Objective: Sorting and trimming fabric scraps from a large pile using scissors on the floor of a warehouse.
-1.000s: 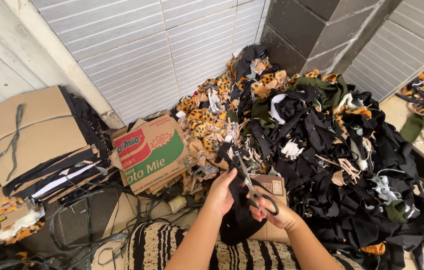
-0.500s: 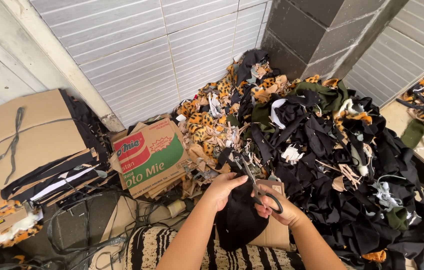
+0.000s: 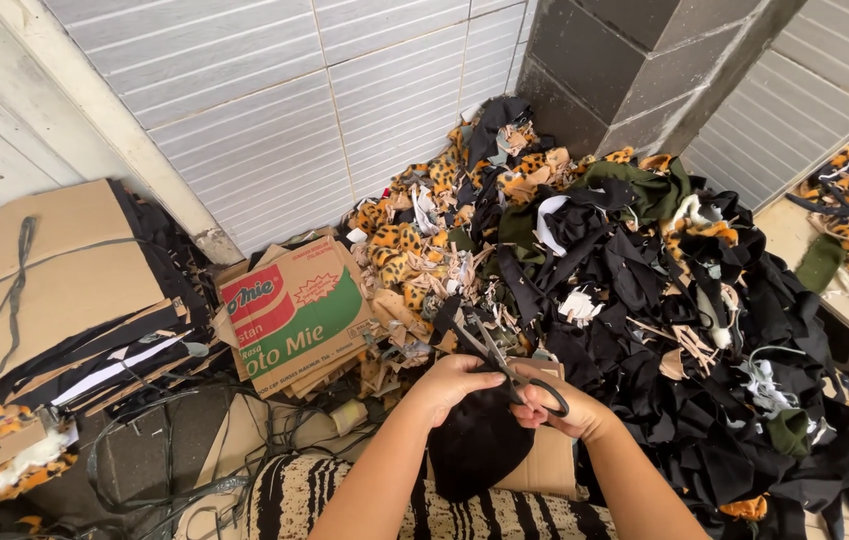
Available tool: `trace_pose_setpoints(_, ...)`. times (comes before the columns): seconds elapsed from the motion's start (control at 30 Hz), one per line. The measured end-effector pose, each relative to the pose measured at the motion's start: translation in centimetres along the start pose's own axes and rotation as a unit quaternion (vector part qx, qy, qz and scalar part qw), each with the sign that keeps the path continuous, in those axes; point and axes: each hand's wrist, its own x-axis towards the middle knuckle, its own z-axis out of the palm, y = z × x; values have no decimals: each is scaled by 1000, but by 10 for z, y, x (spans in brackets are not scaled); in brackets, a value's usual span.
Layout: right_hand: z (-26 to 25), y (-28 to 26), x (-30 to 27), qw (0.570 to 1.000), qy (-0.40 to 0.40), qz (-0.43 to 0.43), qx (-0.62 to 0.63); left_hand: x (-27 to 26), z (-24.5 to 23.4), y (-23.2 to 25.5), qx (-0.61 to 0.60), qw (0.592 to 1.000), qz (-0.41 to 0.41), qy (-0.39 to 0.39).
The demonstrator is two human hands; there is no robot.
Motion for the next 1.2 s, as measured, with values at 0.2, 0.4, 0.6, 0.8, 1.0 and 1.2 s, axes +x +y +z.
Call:
trace_pose_setpoints(0.2, -104, 115, 32, 995, 77, -38, 43, 12, -2, -10, -62, 994, 92, 16)
trace_pose_setpoints(0.4, -14, 15, 9, 984, 143, -76, 78, 14, 12, 3, -60, 992, 110, 26)
trace_pose_setpoints(0.6, -49, 20, 20, 941, 295, -122, 115, 71, -34, 76, -285, 903, 251, 200)
trace_pose_setpoints(0.8, -90, 15, -30, 848, 513, -41, -128, 29, -29, 141, -348, 853, 277, 273)
trace_pose_setpoints(1.0, -183, 65, -107, 579, 598, 283, -477, 54, -19, 105, -287, 883, 278, 245)
trace_pose_setpoints(1.2, -247, 125, -134, 466, 466, 443, -608, 44, 1, 107, -282, 885, 298, 221)
